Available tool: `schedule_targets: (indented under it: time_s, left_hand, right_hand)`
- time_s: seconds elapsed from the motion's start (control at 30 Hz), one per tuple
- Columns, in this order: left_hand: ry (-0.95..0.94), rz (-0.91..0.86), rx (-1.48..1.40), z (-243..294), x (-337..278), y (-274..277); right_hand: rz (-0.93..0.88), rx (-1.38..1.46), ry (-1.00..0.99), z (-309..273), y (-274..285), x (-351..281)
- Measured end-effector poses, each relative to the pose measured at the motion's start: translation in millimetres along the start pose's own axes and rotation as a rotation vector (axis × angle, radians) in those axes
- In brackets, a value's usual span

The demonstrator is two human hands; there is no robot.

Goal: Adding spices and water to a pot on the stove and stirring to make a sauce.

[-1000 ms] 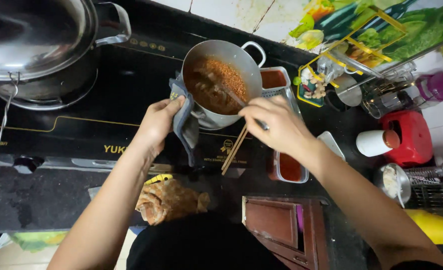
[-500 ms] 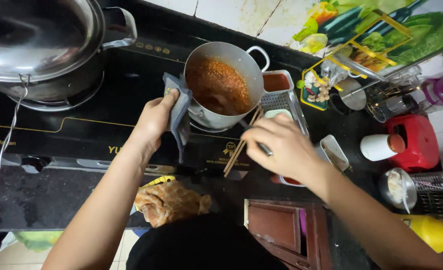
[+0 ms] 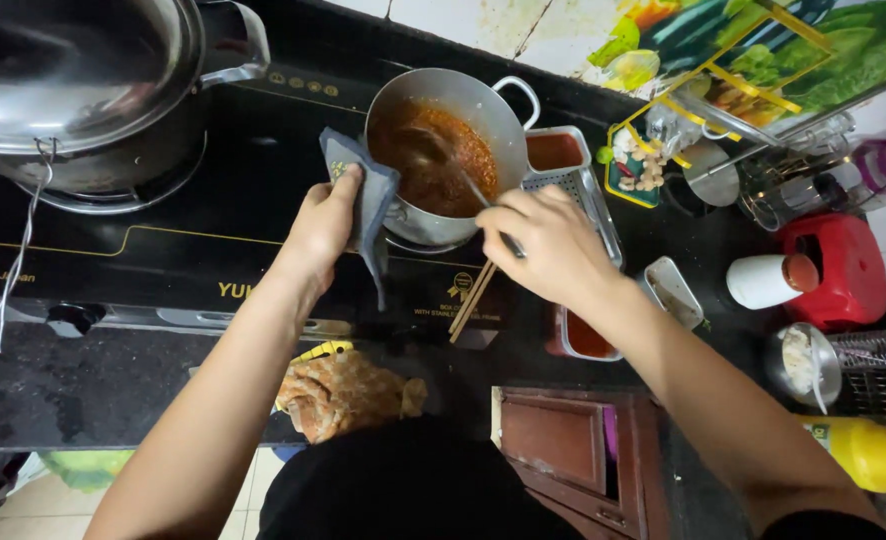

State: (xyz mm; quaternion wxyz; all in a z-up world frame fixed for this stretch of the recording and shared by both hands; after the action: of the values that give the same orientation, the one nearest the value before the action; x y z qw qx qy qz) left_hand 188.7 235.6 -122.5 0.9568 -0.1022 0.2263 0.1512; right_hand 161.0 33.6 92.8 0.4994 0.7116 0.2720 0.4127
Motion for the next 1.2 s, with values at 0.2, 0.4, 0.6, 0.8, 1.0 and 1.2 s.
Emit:
schedule_targets:
  time_s: [0.2,0.4,0.6,0.8,1.0,1.2]
  left_hand:
    - [-0.031,-0.013,0.111,3.4,5.5,-8.1]
    - [-0.055,0.044,0.162,8.5,0.3,-7.1]
    - [-0.143,0.025,0.140,14.5,-1.2,-14.5]
    - [-0.218,0.103,0.259,32.7,-7.7,-6.7]
    - [-0.245,0.016,0.173,29.8,-3.8,-7.8]
    - [-0.207,-0.028,0.115,28.7,-6.3,-12.4]
  right_hand:
    - [0.016,0.111,0.015,-14.6,7.6,-5.9]
    - [0.084,0.020,-0.130,8.7,11.2,-6.5]
    - [0.201,-0.054,-0.200,31.6,-6.8,6.0]
    - [0.037,0.091,-0.127,2.0,-22.2,26.0]
    - [-0.219,0.193,0.036,6.0,21.7,11.1]
    - [0.130,0.032,-0.101,40.2,6.0,34.9]
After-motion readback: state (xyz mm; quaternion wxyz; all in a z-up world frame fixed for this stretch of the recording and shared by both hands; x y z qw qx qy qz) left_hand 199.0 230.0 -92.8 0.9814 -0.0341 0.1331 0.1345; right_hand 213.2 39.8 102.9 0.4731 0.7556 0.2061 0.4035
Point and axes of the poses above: each hand's wrist, its own x-axis towards the middle knuckle, its own y-axis out of the back of the hand, z = x × y, the point moved 10 cm from there along x, towards the middle knuckle, and after that the axes turned 2 degrees about x, right-handed, at the moved point
